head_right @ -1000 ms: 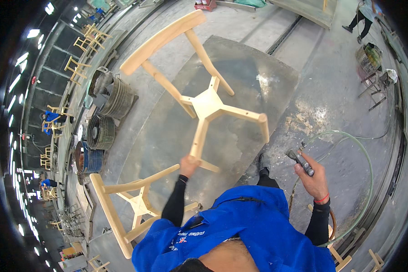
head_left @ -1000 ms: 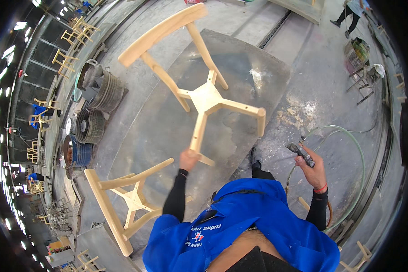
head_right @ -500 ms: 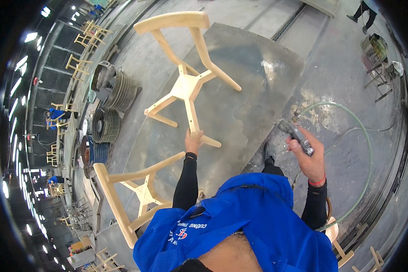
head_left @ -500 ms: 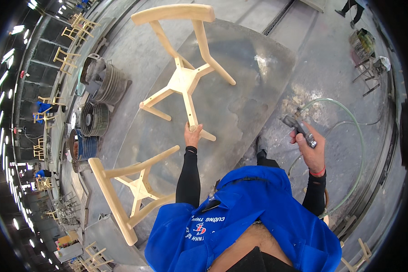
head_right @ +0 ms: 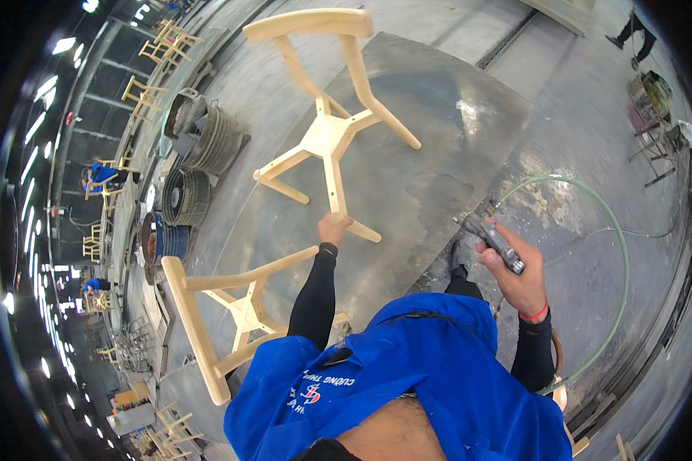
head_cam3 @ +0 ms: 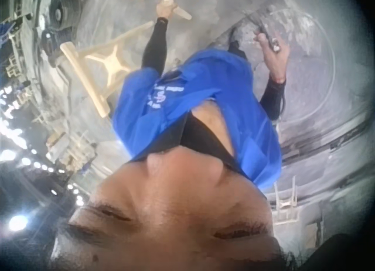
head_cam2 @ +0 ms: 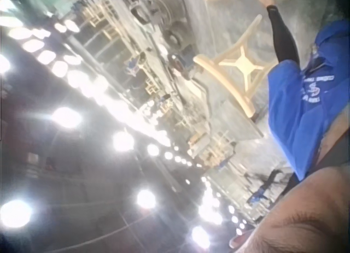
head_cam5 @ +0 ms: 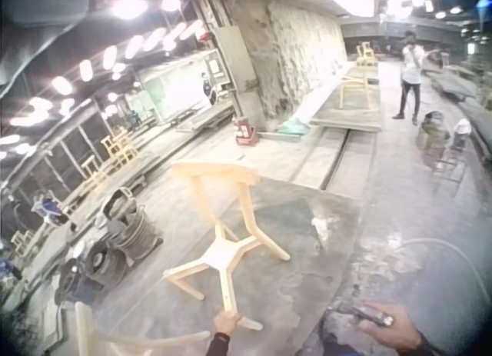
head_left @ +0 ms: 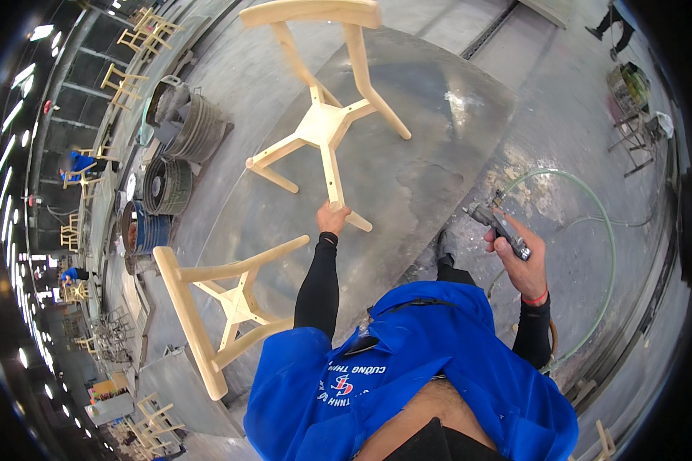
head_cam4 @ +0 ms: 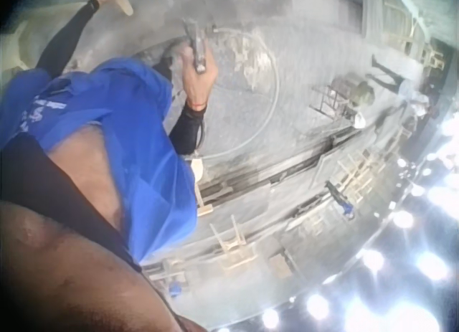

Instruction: The person uses a handheld spray gun to apply a clear coating to wooden chair frames. They rotate and reposition each chair to cover all surfaces, then place the finished chair aside and pick up the next one.

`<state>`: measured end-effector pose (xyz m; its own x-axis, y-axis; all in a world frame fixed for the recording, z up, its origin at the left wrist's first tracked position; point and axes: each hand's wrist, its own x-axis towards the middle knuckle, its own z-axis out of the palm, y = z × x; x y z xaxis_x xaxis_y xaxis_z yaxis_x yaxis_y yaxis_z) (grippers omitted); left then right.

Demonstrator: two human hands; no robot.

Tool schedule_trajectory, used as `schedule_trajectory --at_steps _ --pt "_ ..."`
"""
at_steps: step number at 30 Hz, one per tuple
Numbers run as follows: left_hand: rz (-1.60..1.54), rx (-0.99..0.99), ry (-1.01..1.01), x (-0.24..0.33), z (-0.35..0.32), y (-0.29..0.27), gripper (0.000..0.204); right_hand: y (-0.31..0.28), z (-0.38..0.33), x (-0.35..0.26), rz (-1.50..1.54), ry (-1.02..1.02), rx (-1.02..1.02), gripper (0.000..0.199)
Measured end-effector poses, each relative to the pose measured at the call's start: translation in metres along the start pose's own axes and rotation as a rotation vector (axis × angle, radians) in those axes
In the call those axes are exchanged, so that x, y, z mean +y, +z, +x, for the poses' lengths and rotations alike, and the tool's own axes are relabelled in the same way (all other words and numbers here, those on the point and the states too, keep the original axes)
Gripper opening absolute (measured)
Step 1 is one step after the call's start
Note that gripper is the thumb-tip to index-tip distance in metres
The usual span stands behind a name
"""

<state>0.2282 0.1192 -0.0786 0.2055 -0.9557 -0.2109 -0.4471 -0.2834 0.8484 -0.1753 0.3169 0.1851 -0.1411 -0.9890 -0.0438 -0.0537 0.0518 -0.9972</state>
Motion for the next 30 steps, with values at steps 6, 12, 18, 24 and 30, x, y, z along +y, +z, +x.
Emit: schedule_trajectory --at_steps 6,12,18,24,30 --pt "-0.13 -0.123 0.026 0.039 -0.028 -0.038 0.03 -0.008 -0.009 -0.007 -0.005 -0.054 -0.102 0.06" --pt "-0.16 -0.091 0.07 0.083 -0.038 -0.1 0.039 -0.001 0.008 -0.01 -0.04 -0.088 -0.035 0.061" --pt "-0.208 0.34 0.256 0.079 -0.023 -0.091 0.05 0.001 0.005 -0.025 0.019 -0.122 -0.254 0.06" --pt "-0.47 0.342 0.212 0.077 0.004 -0.114 0.044 0.002 -0.005 -0.037 0.011 -0.133 -0.198 0.061" --pt "-0.209 0.389 0.208 0.093 0.02 -0.14 0.039 -0.002 -0.009 -0.038 0.096 -0.145 -0.309 0.057"
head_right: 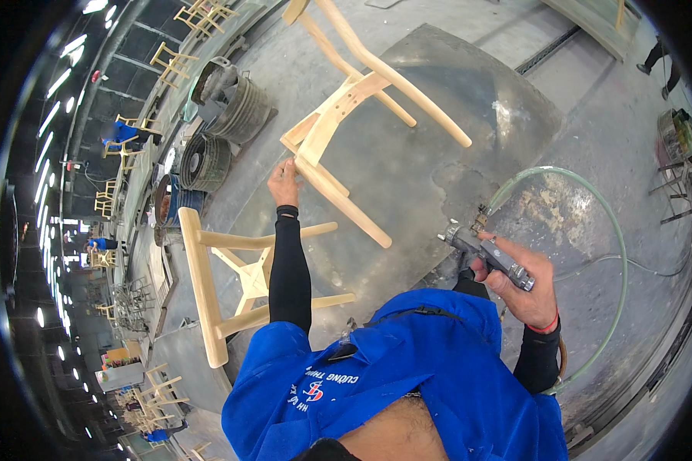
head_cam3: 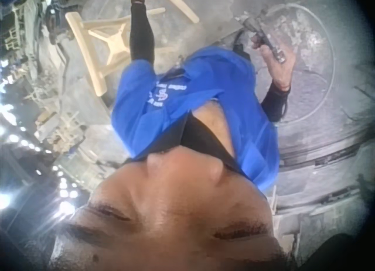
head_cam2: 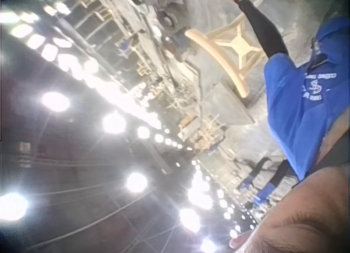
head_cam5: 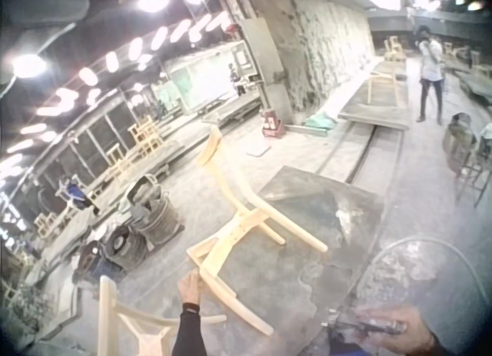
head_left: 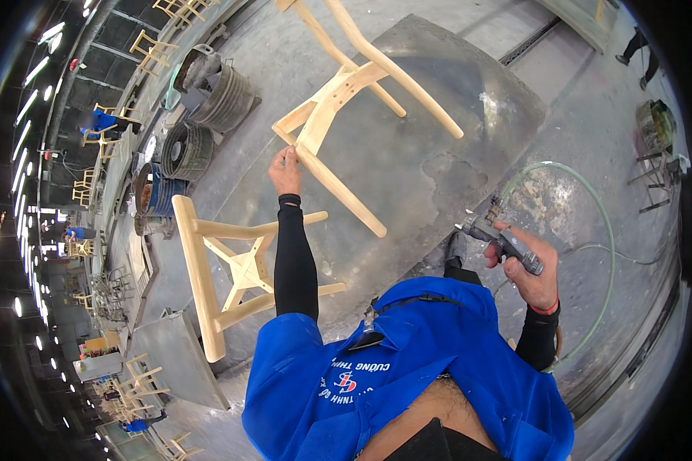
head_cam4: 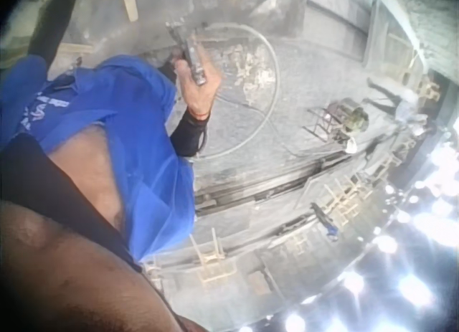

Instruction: The person uses a handheld spray gun to apply a clear coating to wooden chair frames. They rotate and reposition each chair to cover all surfaces, then place the finished chair aside and pick up the next one.

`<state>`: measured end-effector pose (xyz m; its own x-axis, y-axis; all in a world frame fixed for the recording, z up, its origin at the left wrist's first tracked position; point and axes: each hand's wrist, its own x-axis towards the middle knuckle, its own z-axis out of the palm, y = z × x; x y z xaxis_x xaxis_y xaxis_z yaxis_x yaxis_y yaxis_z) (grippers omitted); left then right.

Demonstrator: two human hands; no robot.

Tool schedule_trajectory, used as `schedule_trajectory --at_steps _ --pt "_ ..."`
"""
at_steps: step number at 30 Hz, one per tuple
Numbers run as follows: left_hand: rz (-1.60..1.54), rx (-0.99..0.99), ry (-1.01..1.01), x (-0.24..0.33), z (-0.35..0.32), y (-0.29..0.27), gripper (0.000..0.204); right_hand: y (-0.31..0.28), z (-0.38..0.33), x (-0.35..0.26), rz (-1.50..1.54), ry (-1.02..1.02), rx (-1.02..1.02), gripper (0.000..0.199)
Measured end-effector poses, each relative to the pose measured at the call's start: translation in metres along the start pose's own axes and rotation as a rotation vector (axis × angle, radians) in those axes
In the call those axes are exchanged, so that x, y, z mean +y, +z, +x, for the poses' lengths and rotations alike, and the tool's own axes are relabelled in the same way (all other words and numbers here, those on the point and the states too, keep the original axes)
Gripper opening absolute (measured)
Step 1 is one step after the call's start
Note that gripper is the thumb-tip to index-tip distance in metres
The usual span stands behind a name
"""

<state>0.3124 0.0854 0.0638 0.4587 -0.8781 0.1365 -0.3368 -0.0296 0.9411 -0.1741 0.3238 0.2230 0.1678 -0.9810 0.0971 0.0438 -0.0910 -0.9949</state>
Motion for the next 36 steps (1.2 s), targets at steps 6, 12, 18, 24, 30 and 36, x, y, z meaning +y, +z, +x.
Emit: schedule_trajectory --at_steps 6,12,18,24,30,36 --pt "0.086 0.022 0.135 -0.006 0.017 -0.002 0.049 0.01 0.002 0.01 -0.031 0.0 0.246 0.056" --pt "0.225 -0.097 -0.006 0.008 0.019 -0.021 0.083 0.014 -0.008 0.008 -0.117 -0.012 0.376 0.058" --pt "0.142 -0.229 -0.027 0.021 0.024 -0.023 0.101 0.015 -0.044 0.001 -0.011 0.014 0.106 0.062" --pt "0.228 -0.323 0.076 0.026 0.03 -0.025 0.108 0.029 -0.085 0.018 -0.201 0.275 0.018 0.053" --pt "0.272 -0.369 0.063 0.025 0.042 -0.031 0.108 0.078 -0.111 0.027 -0.601 0.255 -0.094 0.05" --pt "0.294 -0.415 0.073 0.026 0.051 -0.031 0.107 0.129 -0.114 0.029 -0.691 0.029 -0.106 0.055"
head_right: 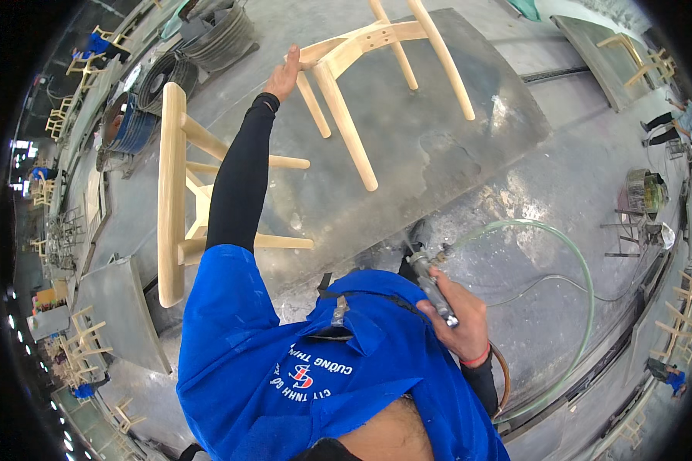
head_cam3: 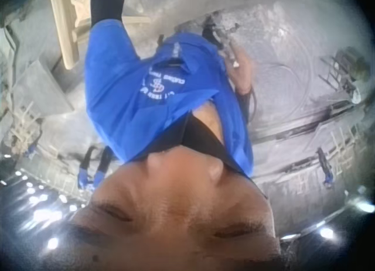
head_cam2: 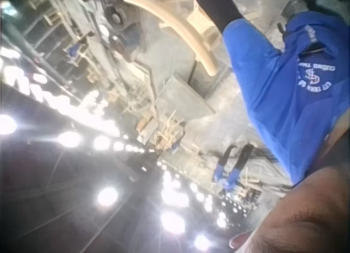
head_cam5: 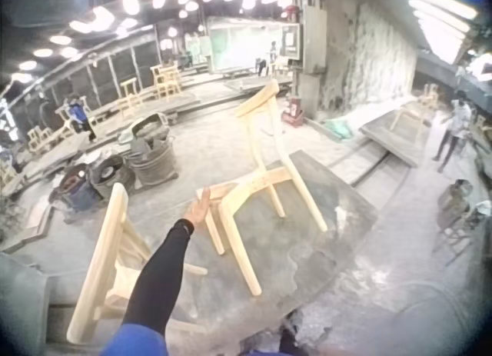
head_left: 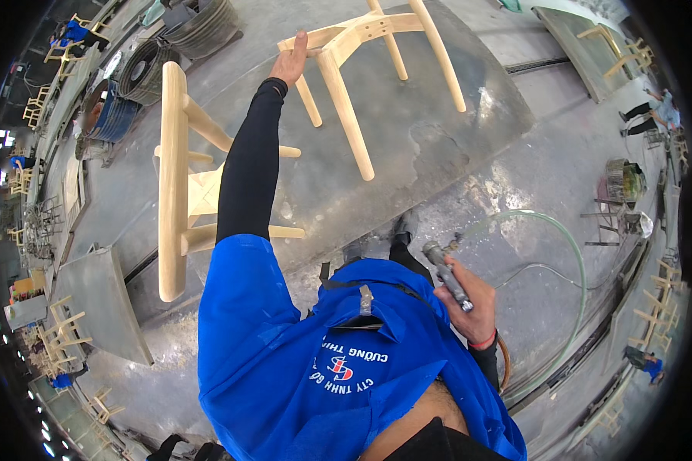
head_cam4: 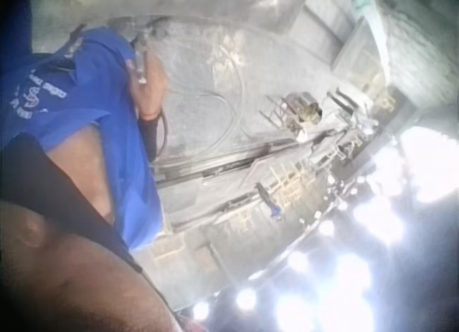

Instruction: The person uses a handheld spray gun to apply a clear coating to wooden chair frames. They rotate and reposition each chair to cover all surfaces, then place the finished chair aside and pick up the next one.

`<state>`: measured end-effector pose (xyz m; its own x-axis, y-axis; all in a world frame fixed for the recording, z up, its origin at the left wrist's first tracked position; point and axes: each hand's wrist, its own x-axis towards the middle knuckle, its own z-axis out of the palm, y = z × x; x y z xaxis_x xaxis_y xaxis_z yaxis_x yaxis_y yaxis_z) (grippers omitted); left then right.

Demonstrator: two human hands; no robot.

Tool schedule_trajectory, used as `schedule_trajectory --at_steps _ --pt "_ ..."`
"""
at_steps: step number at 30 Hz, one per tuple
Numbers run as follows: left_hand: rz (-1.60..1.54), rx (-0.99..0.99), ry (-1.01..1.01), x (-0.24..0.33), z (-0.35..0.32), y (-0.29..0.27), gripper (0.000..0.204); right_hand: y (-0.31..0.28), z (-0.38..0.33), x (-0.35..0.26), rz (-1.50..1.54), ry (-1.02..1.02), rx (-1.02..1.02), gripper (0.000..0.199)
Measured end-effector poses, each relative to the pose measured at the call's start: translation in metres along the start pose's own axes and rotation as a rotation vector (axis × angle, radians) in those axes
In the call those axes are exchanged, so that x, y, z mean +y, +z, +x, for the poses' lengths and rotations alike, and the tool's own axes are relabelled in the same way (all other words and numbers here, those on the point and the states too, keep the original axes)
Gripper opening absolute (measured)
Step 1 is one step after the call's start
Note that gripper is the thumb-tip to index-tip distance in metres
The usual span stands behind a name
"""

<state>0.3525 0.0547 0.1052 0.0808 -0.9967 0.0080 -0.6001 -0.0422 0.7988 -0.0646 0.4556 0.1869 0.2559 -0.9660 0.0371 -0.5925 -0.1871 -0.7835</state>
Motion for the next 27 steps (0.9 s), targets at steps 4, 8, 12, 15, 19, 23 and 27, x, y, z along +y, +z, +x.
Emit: schedule_trajectory --at_steps 4,8,12,15,19,23,27 --pt "-0.014 -0.026 -0.049 -0.004 0.012 0.001 0.111 0.034 0.013 0.005 -0.141 -0.088 -0.023 0.052" --pt "-0.026 0.042 -0.005 -0.011 0.018 0.01 0.12 0.047 0.024 -0.007 -0.137 -0.144 0.049 0.054" --pt "-0.007 0.036 0.008 -0.013 0.024 0.016 0.128 0.038 0.05 -0.036 -0.122 -0.33 0.197 0.062" --pt "0.023 0.031 0.019 -0.016 0.03 0.016 0.127 0.028 0.063 -0.055 -0.119 -0.42 0.293 0.064" --pt "0.054 -0.032 0.006 -0.018 0.036 0.019 0.11 0.012 0.066 -0.054 -0.147 -0.331 0.248 0.059" --pt "0.167 -0.012 0.196 -0.013 0.028 0.026 0.069 -0.001 0.058 -0.023 -0.103 -0.044 0.226 0.052" --pt "0.102 0.138 0.271 -0.001 0.012 0.038 0.045 -0.028 0.06 0.018 -0.194 0.057 0.331 0.049"
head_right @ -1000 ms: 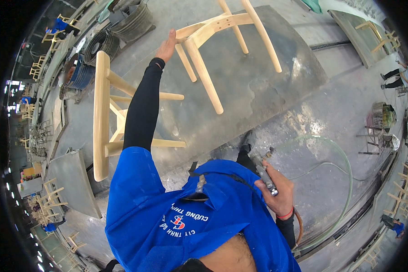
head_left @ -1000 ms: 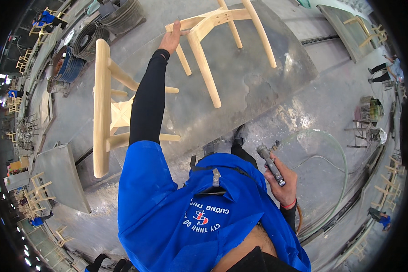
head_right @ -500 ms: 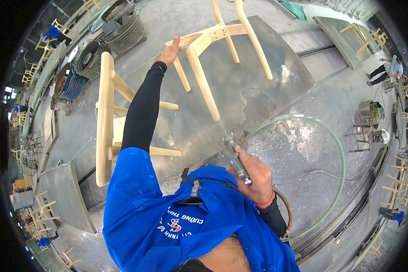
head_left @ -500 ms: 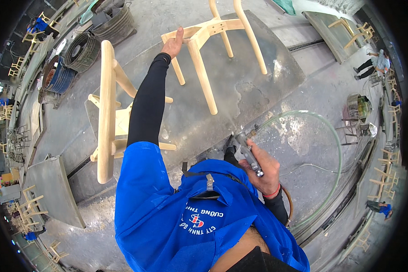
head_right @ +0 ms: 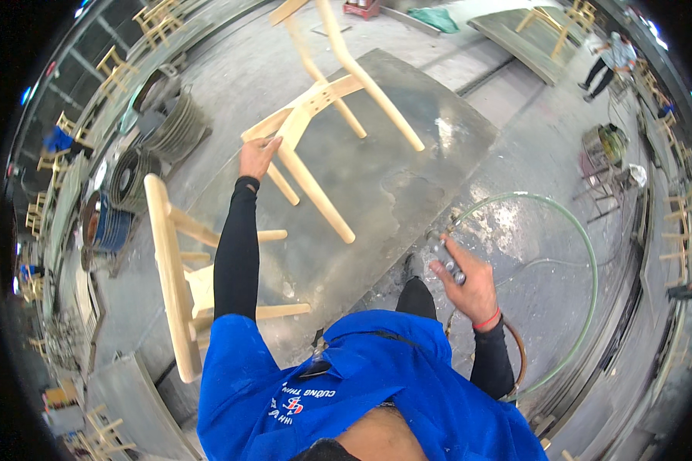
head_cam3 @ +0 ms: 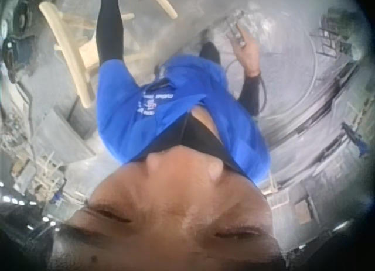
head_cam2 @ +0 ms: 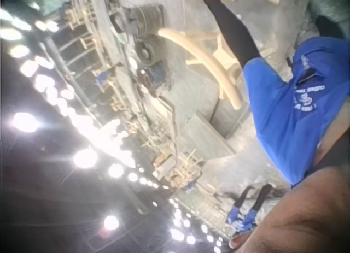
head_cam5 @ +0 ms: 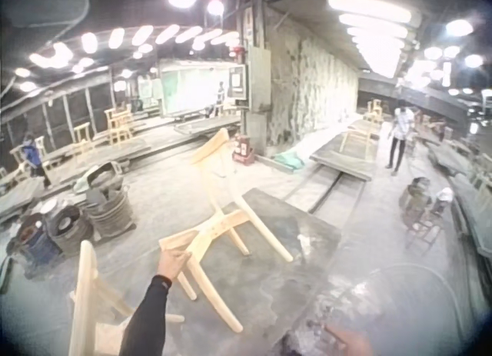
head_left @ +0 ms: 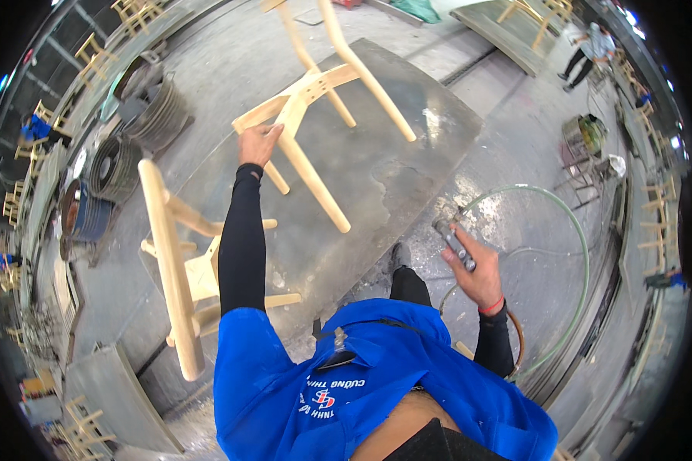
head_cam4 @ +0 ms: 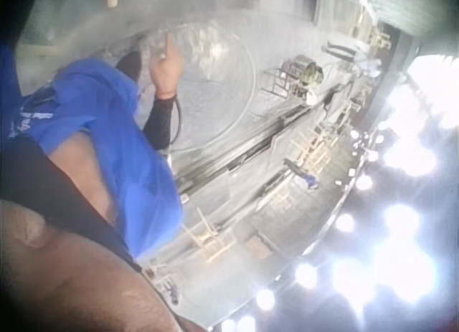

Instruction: The person uses a handheld spray gun to apply a clear coating to wooden chair frames. They rotate and reposition each chair to cover all surfaces, then place the finished chair aside and pick up the next one.

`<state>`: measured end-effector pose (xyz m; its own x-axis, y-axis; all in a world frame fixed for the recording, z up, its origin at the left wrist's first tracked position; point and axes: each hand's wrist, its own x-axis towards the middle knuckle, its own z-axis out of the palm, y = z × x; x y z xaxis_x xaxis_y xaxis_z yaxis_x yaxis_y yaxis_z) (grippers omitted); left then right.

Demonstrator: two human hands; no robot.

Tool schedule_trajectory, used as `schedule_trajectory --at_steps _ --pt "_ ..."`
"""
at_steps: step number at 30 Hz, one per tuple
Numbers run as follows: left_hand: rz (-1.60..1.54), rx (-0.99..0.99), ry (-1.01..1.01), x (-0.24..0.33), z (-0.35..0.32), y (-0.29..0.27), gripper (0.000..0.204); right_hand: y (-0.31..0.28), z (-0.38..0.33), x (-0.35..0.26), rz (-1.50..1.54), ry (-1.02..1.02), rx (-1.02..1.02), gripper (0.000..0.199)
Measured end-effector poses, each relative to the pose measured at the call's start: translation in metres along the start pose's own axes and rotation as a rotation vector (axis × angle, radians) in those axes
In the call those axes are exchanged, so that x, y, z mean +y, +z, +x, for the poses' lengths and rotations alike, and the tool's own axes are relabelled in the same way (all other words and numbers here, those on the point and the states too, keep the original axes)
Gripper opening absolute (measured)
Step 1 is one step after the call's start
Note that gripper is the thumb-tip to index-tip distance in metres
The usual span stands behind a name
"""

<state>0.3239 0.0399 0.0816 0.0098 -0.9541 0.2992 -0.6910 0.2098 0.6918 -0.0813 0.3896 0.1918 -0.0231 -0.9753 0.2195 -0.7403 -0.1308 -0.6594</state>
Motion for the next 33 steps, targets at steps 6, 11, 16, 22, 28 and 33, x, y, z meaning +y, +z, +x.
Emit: schedule_trajectory --at_steps 6,11,16,22,28,33 --pt "0.083 0.177 0.011 0.019 -0.012 0.011 0.037 -0.045 0.067 0.056 0.174 0.097 0.105 0.047" --pt "0.016 0.272 -0.169 0.039 -0.025 0.025 0.035 -0.087 0.129 0.105 0.475 0.063 0.091 0.047" --pt "0.061 0.347 -0.291 0.063 -0.025 0.044 0.039 -0.106 0.182 0.201 0.357 0.135 -0.012 0.046" --pt "0.144 0.384 -0.341 0.073 -0.023 0.057 0.04 -0.11 0.199 0.305 0.133 0.183 -0.159 0.044" --pt "0.191 0.412 -0.419 0.074 -0.027 0.064 0.039 -0.128 0.231 0.274 0.611 0.246 -0.159 0.044" --pt "0.172 0.434 -0.421 0.079 -0.033 0.073 0.038 -0.154 0.27 0.206 0.76 0.031 -0.071 0.048"
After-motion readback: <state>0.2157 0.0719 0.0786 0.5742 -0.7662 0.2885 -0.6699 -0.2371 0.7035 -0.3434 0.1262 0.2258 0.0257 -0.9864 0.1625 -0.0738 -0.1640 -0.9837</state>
